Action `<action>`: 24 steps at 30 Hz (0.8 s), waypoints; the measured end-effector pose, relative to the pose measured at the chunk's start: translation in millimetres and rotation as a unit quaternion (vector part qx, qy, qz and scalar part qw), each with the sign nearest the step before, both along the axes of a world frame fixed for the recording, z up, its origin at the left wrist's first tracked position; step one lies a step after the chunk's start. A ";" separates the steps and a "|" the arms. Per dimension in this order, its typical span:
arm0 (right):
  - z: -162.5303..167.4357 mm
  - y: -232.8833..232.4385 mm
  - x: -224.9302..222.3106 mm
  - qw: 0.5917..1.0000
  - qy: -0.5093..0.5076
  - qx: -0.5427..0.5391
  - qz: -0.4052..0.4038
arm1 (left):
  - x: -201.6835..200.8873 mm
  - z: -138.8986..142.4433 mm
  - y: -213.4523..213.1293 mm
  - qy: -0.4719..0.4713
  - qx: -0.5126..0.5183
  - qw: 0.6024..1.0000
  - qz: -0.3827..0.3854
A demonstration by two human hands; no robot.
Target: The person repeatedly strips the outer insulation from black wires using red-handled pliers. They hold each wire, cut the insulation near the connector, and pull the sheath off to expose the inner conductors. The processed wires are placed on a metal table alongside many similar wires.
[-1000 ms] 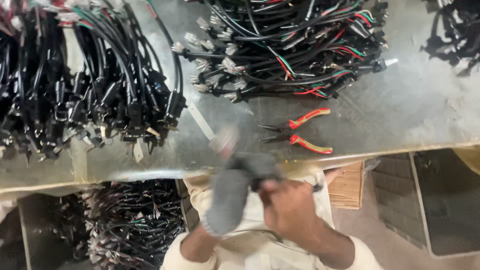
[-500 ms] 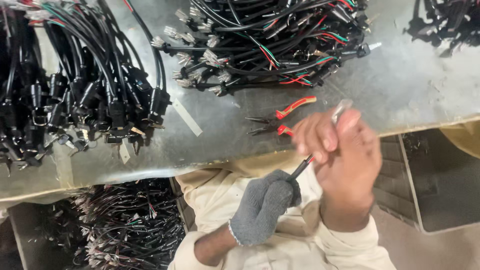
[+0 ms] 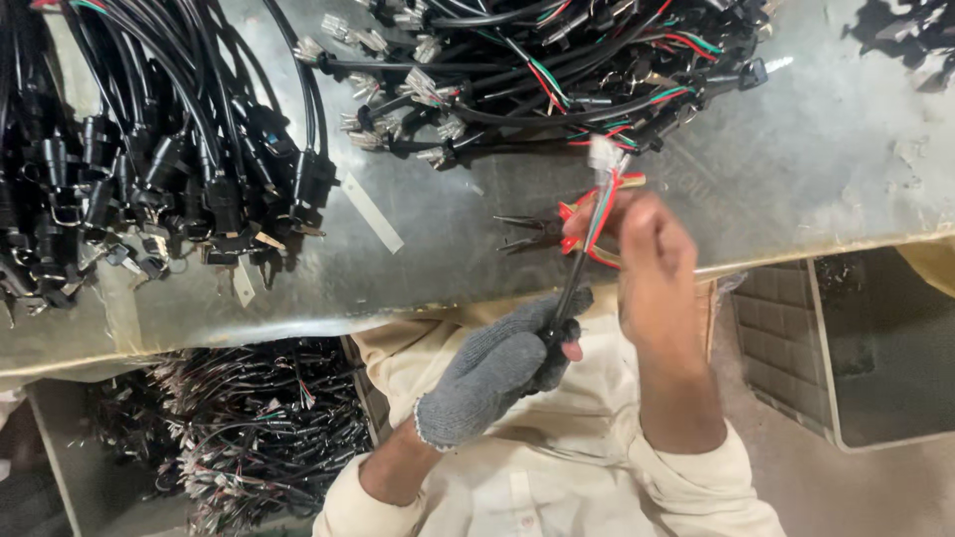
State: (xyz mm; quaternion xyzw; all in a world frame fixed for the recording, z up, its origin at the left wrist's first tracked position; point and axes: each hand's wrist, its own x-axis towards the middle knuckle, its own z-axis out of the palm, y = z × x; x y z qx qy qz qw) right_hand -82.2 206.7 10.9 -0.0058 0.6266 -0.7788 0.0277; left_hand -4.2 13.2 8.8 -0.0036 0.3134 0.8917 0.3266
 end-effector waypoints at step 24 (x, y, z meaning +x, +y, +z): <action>22.1 3.5 44.0 0.699 0.469 0.537 0.057 | -5.1 29.1 -0.8 0.004 -0.215 0.974 0.072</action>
